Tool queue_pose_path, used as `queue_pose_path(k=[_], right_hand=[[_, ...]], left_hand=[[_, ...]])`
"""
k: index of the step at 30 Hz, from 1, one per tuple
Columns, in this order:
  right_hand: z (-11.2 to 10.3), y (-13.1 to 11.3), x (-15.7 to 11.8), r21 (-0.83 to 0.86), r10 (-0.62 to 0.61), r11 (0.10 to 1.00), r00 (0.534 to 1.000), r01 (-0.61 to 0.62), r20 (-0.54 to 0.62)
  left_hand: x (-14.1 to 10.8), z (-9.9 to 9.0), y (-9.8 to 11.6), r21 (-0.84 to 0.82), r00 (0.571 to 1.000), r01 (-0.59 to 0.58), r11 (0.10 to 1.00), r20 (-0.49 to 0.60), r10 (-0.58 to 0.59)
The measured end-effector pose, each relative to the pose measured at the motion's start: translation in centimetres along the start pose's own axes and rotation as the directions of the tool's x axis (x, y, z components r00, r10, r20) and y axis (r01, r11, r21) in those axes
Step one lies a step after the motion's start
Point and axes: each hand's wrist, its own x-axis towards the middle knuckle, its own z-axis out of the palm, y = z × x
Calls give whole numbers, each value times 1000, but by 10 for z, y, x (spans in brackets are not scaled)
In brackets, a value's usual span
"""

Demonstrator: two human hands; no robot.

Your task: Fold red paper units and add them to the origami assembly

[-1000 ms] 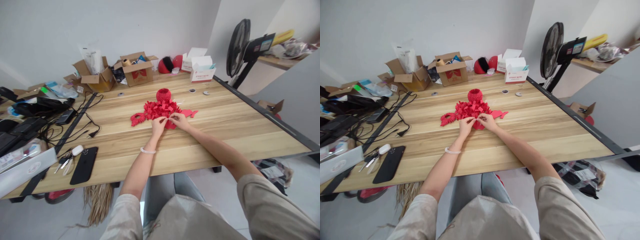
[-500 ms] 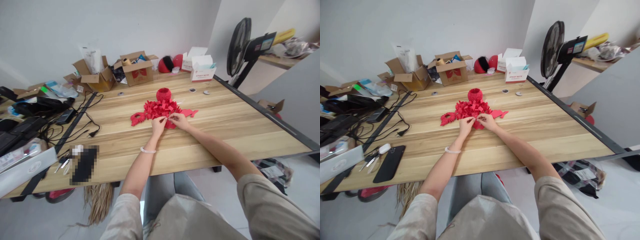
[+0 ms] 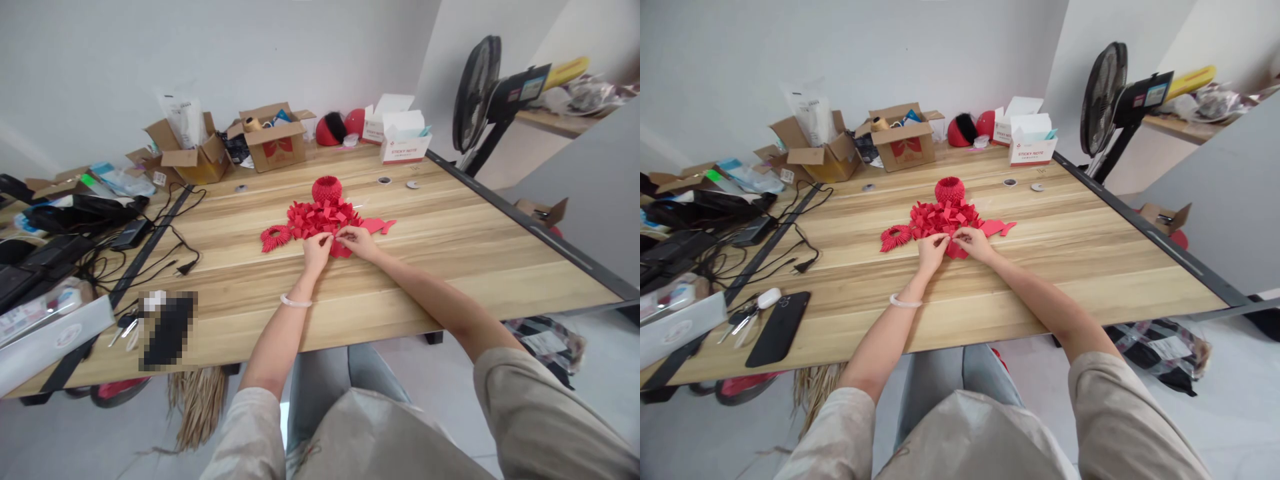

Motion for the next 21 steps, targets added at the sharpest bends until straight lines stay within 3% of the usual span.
queue_pose_path(k=[7,21], right_hand=[[0,1,0,-24,6,1000,1000,-6,2],[1,-1,0,-133,-50,990,999,52,18]], left_hand=[[0,1,-1,-61,1000,-3,998,1,3],[-1,-1,3,83,998,-39,996,53,35]])
